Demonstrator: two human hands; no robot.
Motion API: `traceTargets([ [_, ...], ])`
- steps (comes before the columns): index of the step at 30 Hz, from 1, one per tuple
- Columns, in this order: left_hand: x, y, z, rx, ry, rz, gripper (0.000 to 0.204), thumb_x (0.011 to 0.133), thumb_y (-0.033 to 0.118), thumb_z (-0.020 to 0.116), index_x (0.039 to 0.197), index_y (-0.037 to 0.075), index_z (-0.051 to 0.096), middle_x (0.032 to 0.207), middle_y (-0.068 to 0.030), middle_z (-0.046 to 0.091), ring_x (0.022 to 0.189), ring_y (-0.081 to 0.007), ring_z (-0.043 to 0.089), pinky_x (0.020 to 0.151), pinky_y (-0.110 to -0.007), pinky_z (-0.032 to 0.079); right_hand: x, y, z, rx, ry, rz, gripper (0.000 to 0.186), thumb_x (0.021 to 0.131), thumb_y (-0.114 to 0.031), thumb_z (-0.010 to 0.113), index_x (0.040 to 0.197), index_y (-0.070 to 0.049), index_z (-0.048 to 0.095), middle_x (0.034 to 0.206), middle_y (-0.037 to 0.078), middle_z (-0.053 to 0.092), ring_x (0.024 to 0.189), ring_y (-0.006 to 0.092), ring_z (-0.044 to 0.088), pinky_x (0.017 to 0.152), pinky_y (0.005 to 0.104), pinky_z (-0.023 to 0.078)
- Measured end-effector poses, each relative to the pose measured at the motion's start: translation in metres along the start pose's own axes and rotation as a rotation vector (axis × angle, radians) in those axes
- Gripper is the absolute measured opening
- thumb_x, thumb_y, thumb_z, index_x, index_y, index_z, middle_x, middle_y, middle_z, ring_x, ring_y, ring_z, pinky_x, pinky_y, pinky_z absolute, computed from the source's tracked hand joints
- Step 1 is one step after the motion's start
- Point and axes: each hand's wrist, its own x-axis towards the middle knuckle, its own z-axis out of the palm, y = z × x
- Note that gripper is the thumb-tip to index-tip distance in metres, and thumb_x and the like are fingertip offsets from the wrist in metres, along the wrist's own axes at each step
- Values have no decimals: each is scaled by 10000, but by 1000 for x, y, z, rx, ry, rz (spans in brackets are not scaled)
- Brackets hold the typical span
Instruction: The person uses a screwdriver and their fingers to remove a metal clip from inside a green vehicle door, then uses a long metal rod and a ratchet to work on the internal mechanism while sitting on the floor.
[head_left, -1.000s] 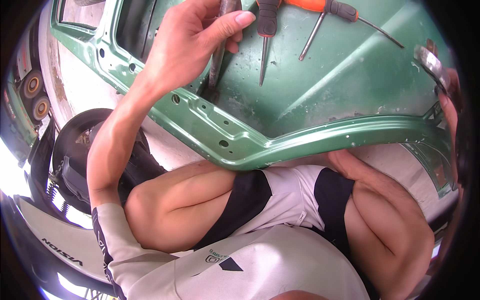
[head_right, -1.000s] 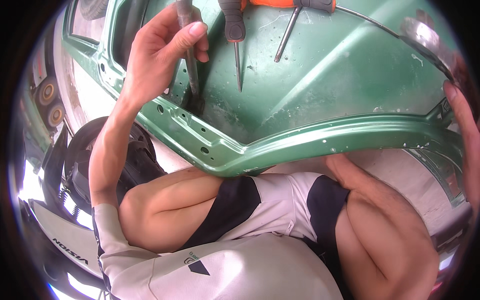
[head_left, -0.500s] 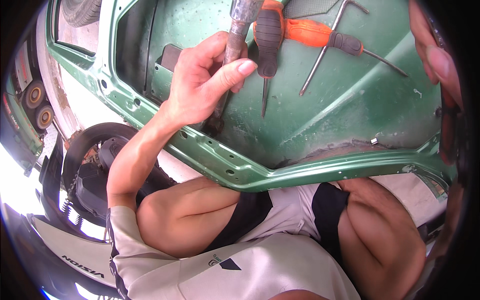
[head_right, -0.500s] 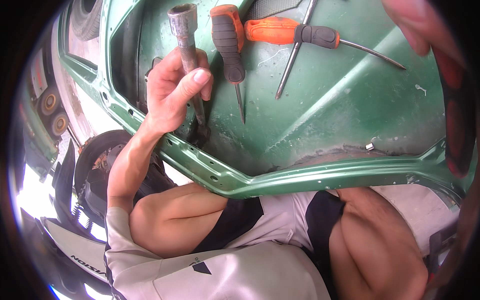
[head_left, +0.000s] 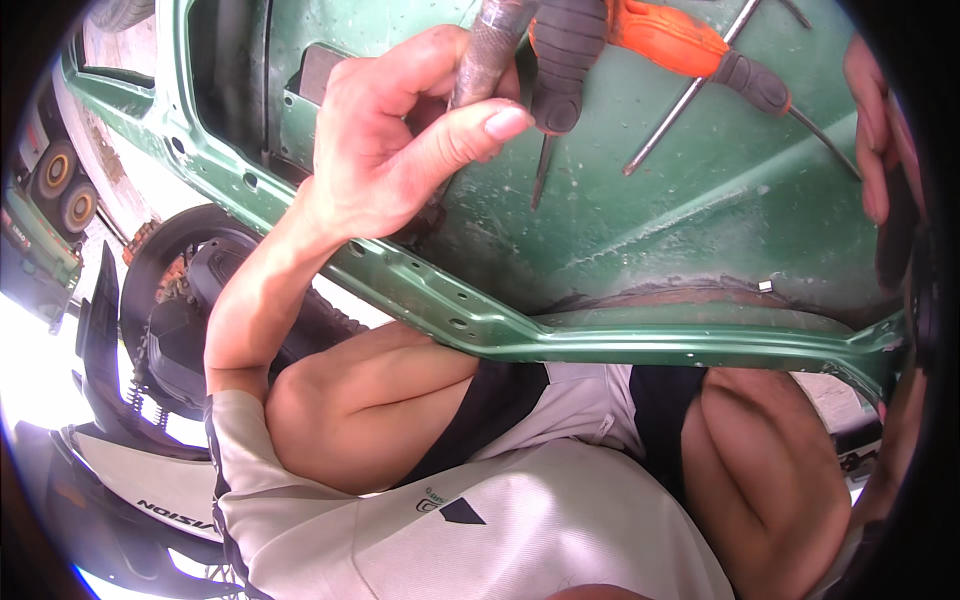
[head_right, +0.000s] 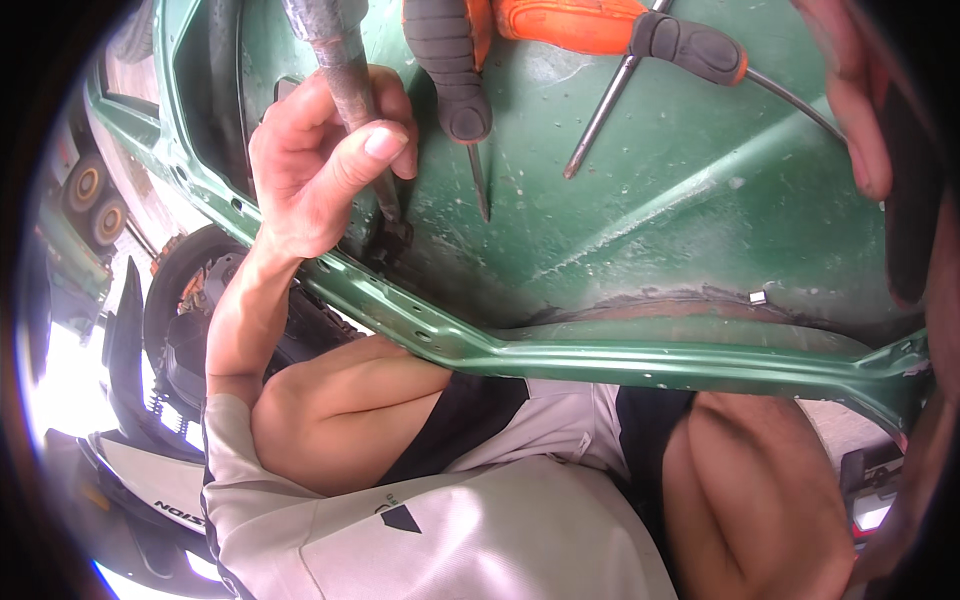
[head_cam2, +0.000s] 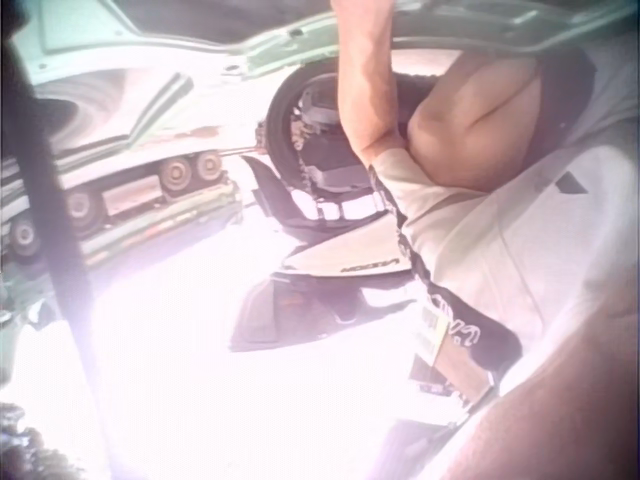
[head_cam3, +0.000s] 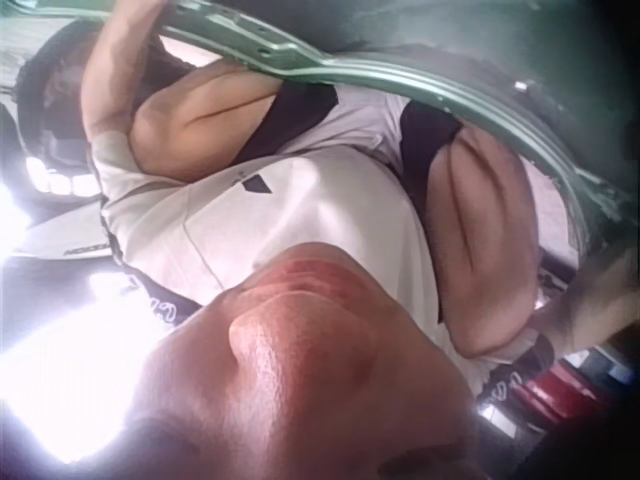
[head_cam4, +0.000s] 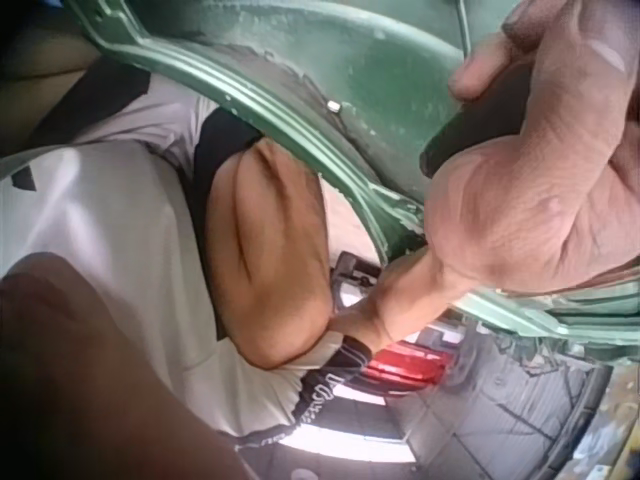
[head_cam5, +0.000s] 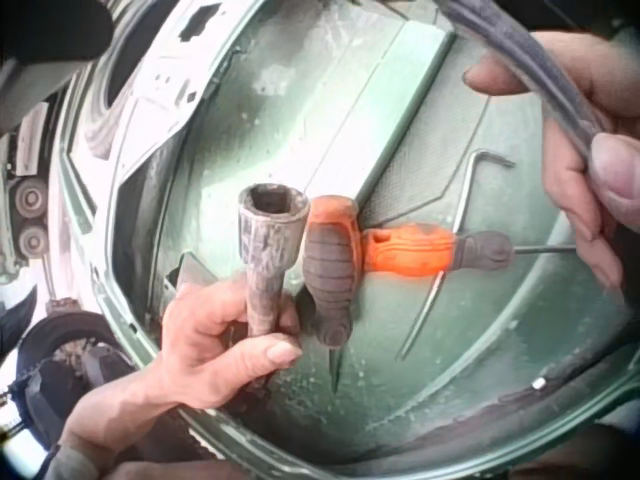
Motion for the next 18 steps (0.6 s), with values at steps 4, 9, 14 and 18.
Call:
traceTargets([
  [4, 4, -1, 4, -50, 35, 42, 157, 1008, 101, 663, 1025, -51, 631, 878, -106, 673, 715, -143, 646, 628, -273, 503, 3, -9, 7, 34, -62, 14, 476, 941, -69, 606, 1397, 59, 559, 965, 138, 660, 801, 226, 627, 763, 332, 498],
  [9, 14, -4, 6, -45, 22, 147, 142, 1012, 102, 661, 1012, -36, 627, 838, -94, 669, 708, -129, 627, 626, -267, 489, 3, -22, -1, 4, -73, 16, 499, 933, -55, 601, 1414, 68, 549, 961, 155, 671, 790, 240, 639, 752, 341, 507],
  [14, -3, -11, 8, -3, 71, 161, 193, 944, 188, 774, 947, 22, 677, 746, -66, 630, 612, -172, 600, 591, -318, 479, -8, -14, 14, 67, 17, -196, 522, 925, -41, 596, 1431, 77, 539, 958, 173, 681, 780, 254, 650, 742, 349, 516],
  [18, 0, -8, 5, 68, 21, 37, 210, 986, 210, 715, 934, 16, 656, 730, -44, 647, 650, -142, 636, 625, -288, 491, -11, -30, 9, 117, 81, -81, 520, 966, -82, 561, 1462, 70, 516, 866, 104, 641, 708, 163, 591, 657, 304, 467],
])
